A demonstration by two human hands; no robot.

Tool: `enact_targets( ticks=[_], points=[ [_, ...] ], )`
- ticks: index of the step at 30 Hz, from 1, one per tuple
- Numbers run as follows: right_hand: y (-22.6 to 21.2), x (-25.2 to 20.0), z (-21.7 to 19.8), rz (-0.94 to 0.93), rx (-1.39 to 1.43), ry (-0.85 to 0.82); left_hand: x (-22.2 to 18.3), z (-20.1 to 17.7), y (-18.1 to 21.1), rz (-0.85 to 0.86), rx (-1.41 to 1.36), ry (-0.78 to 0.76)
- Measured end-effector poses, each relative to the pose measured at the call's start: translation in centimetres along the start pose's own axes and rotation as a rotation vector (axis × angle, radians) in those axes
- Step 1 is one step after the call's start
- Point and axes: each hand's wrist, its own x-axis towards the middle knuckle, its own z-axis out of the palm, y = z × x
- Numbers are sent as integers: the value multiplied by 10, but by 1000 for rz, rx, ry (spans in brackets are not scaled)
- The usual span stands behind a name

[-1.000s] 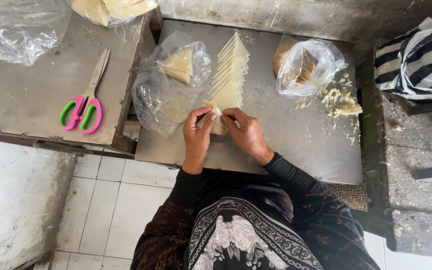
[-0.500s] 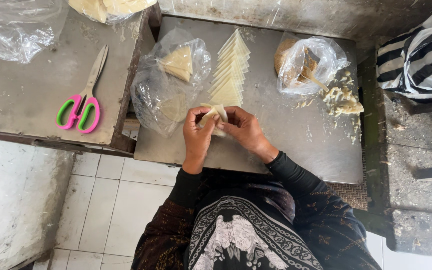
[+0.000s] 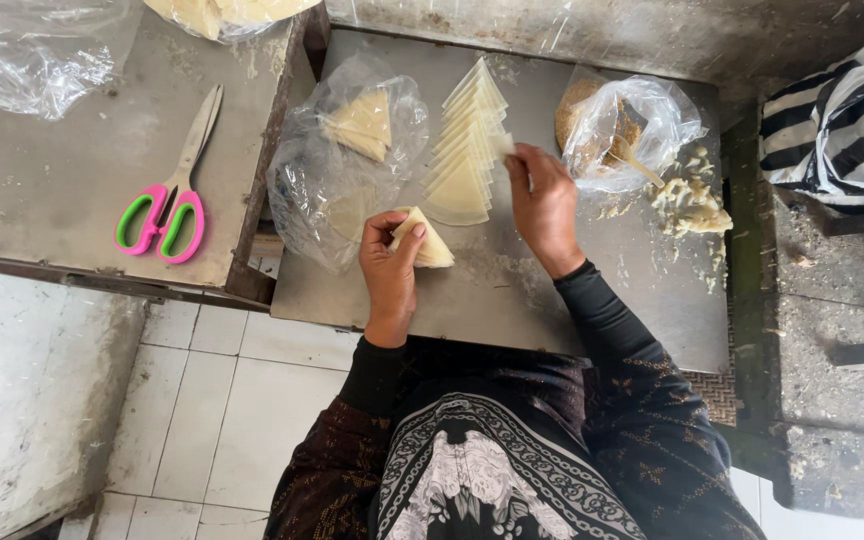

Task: The person separates thin triangular wrappers from a stack and arranges them into a new overlapping column on a metal surface by hand.

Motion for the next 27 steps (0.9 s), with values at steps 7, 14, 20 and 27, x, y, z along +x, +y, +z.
enact_targets(
  ticks=[7, 14, 20, 27],
  points=[
    [-39, -17, 8, -434, -410, -146, 0, 3, 5, 6, -55, 35],
    [-70, -17, 2, -489, -423, -252, 0, 4, 5, 16, -44, 48],
    [-73, -21, 4, -494, -397, -262, 0, 2, 3, 18, -44, 53],
    [-71, -24, 7, -469, -347, -260, 0, 2, 4, 24, -36, 45]
  ],
)
